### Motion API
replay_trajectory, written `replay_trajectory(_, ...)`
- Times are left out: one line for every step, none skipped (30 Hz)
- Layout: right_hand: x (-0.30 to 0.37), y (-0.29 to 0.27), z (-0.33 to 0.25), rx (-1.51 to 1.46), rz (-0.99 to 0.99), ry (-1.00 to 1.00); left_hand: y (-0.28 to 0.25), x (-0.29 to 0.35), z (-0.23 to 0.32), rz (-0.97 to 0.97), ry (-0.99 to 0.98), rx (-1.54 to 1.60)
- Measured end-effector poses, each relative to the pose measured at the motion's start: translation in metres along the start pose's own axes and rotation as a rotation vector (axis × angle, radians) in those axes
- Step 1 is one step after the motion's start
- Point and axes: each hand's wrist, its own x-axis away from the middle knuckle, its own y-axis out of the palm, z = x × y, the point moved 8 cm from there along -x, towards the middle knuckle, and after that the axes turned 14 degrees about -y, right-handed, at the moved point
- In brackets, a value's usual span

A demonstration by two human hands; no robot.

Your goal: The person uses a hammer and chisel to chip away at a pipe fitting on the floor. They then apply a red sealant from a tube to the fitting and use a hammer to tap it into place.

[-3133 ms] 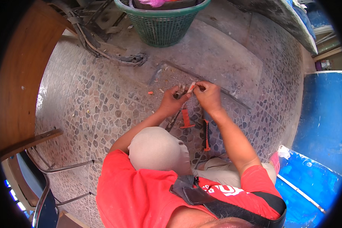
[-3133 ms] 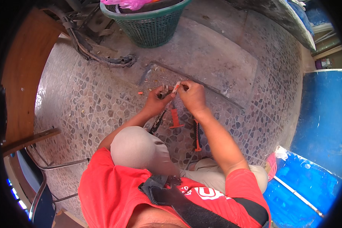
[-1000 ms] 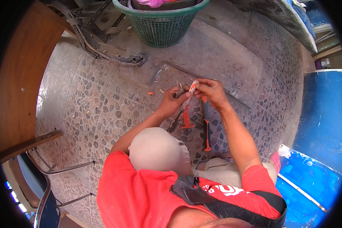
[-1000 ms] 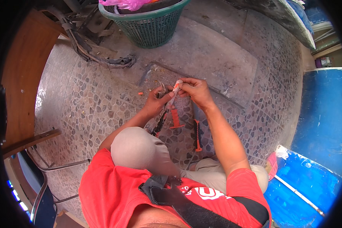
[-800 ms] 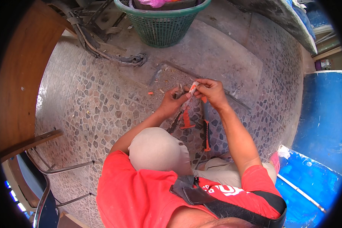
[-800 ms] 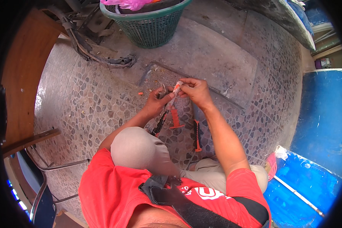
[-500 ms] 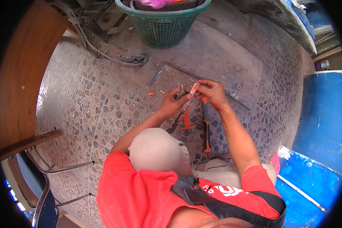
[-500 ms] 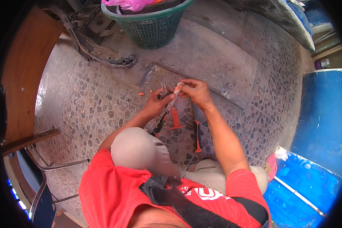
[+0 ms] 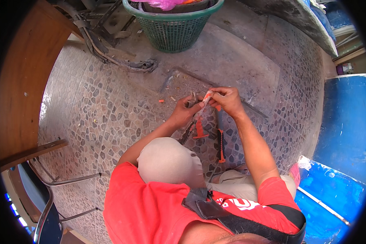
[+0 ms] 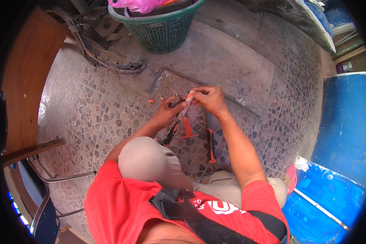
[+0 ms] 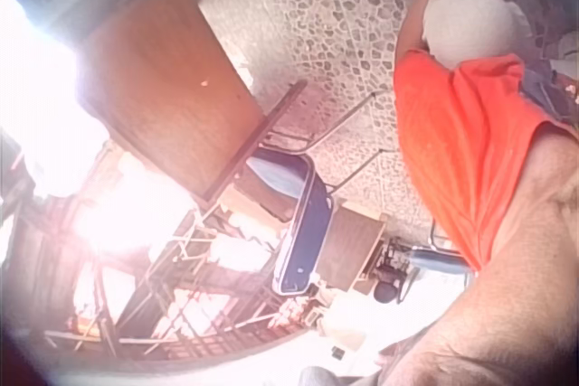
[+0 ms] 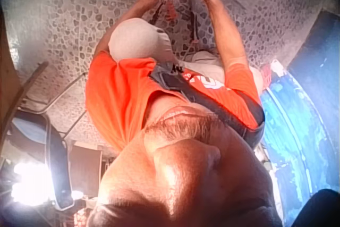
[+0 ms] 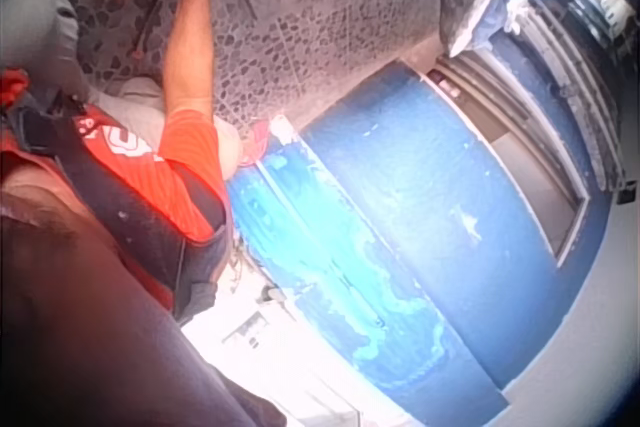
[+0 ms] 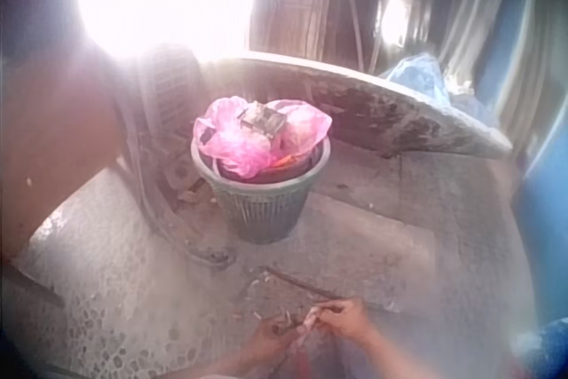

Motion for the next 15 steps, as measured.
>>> replay_trajectory(0.0, 0.0, 0.0, -0.004, 0.003, -0.004, 0.0, 0.0, 0.0, 0.001, 0.001, -0.001)
replay_trajectory(0.0, 0.0, 0.0, -0.008, 0.005, -0.009, 0.0, -0.001, 0.0, 0.001, 0.002, -0.001)
replay_trajectory(0.0, -0.001, 0.001, -0.011, 0.009, -0.013, 0.0, 0.0, 0.0, 0.007, -0.004, -0.011)
replay_trajectory(0.0, -0.001, 0.001, -0.013, 0.013, -0.017, 0.001, 0.001, 0.002, 0.013, -0.01, -0.021)
replay_trajectory(0.0, -0.002, 0.002, -0.015, 0.017, -0.021, 0.001, 0.002, 0.002, 0.018, -0.016, -0.031)
replay_trajectory(0.0, -0.001, 0.002, -0.018, 0.018, -0.026, -0.001, 0.001, 0.003, 0.032, 0.014, -0.068)
replay_trajectory(0.0, 0.0, 0.002, -0.018, 0.019, -0.029, -0.004, -0.002, 0.001, 0.046, 0.044, -0.105)
replay_trajectory(0.0, 0.001, 0.002, -0.019, 0.021, -0.032, -0.006, -0.003, 0.0, 0.059, 0.074, -0.142)
replay_trajectory(-0.001, 0.001, 0.003, -0.018, 0.024, -0.034, -0.007, -0.004, -0.001, 0.062, 0.067, -0.139)
replay_trajectory(-0.001, 0.0, 0.004, -0.006, 0.029, -0.035, -0.008, -0.005, -0.003, 0.066, 0.061, -0.137)
replay_trajectory(-0.002, -0.001, 0.006, 0.006, 0.034, -0.037, -0.009, -0.006, -0.005, 0.069, 0.055, -0.134)
replay_trajectory(-0.002, -0.002, 0.007, 0.019, 0.039, -0.038, -0.008, -0.006, -0.003, 0.078, 0.068, -0.182)
replay_trajectory(-0.002, -0.003, 0.009, 0.007, 0.039, -0.037, -0.008, -0.005, -0.001, 0.086, 0.082, -0.23)
replay_trajectory(-0.002, -0.003, 0.01, -0.006, 0.038, -0.035, -0.007, -0.004, 0.001, 0.095, 0.096, -0.278)
replay_trajectory(-0.002, -0.004, 0.012, -0.019, 0.038, -0.035, -0.007, -0.003, 0.001, 0.08, 0.06, -0.188)
